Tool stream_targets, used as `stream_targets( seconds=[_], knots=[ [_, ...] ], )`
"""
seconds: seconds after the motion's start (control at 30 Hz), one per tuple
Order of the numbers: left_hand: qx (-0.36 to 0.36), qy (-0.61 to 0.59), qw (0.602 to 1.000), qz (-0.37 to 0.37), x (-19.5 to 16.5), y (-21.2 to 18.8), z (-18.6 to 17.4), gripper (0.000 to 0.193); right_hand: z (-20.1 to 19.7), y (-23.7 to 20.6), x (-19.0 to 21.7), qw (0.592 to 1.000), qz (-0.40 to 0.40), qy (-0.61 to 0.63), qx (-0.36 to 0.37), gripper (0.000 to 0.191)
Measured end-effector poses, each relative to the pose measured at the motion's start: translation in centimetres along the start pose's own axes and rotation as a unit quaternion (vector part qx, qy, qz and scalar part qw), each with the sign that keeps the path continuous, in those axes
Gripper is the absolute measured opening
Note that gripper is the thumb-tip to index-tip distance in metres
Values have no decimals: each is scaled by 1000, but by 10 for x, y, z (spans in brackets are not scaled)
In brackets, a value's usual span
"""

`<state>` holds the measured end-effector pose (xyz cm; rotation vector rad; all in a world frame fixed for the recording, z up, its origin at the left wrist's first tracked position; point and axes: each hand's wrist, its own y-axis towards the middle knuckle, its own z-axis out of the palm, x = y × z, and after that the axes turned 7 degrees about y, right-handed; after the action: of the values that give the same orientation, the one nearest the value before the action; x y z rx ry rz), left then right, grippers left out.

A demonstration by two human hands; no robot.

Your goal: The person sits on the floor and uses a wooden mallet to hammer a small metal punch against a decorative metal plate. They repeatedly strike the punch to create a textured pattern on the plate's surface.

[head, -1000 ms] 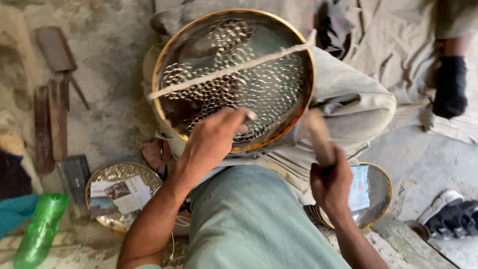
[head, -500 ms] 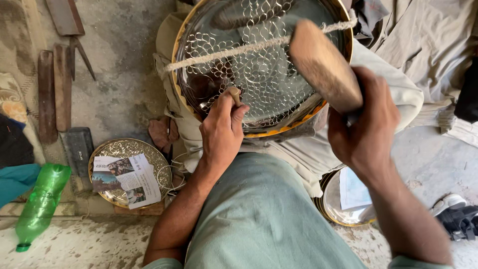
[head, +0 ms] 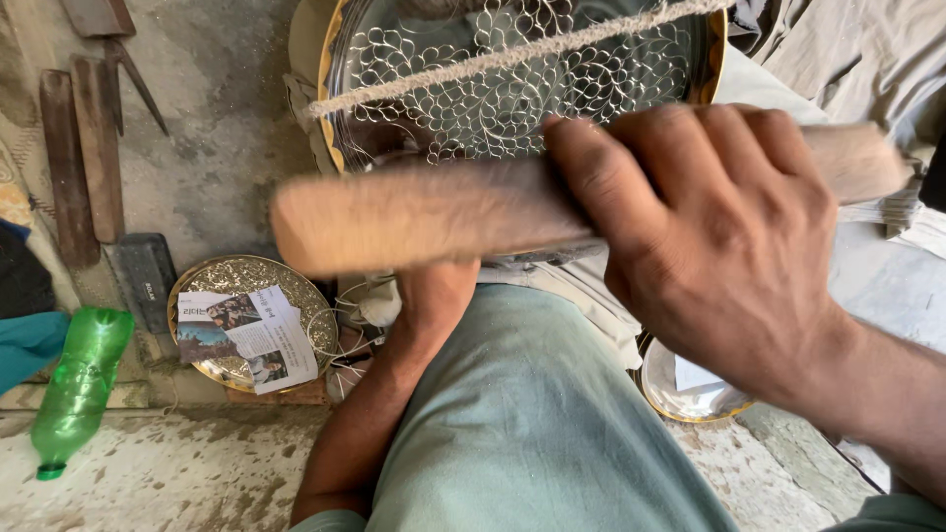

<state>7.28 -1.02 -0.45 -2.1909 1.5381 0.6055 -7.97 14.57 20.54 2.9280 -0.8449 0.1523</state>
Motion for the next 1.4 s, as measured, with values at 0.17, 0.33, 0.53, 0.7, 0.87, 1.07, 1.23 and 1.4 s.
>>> stream_targets(
  seconds=[0.17, 0.33, 0.53, 0.7, 0.87, 1.07, 1.23, 1.4],
  knots=[
    [-47, -218, 972, -73, -10, -1, 0, 31, 11, -1, -11, 998, 1, -47, -34, 46],
    [-108, -19, 994, 15, -14, 3, -2, 22, 22, 6, -12, 995, 31, 88, -36, 51],
    [-73, -52, 996, 8, -19, 14, -7, 31, 29, -5, -24, 996, -11, -89, -11, 27],
    [-34, -138, 988, 67, -29, 34, -17, 21, 22, -27, -35, 989, 86, -95, 72, 33],
    [118, -182, 969, 117, -38, 65, -26, 19, 32, -64, -44, 954, 242, -37, 175, 34],
    [294, -136, 920, 219, -40, 92, -30, 27, 55, -115, -20, 939, 330, 62, 79, 50],
    [358, -80, 882, 297, -46, 105, -24, 32, 88, -157, 20, 849, 479, 222, 6, 53],
    [403, -44, 846, 346, -58, 113, -25, 24, 123, -190, 50, 772, 535, 331, -97, 54]
  ],
)
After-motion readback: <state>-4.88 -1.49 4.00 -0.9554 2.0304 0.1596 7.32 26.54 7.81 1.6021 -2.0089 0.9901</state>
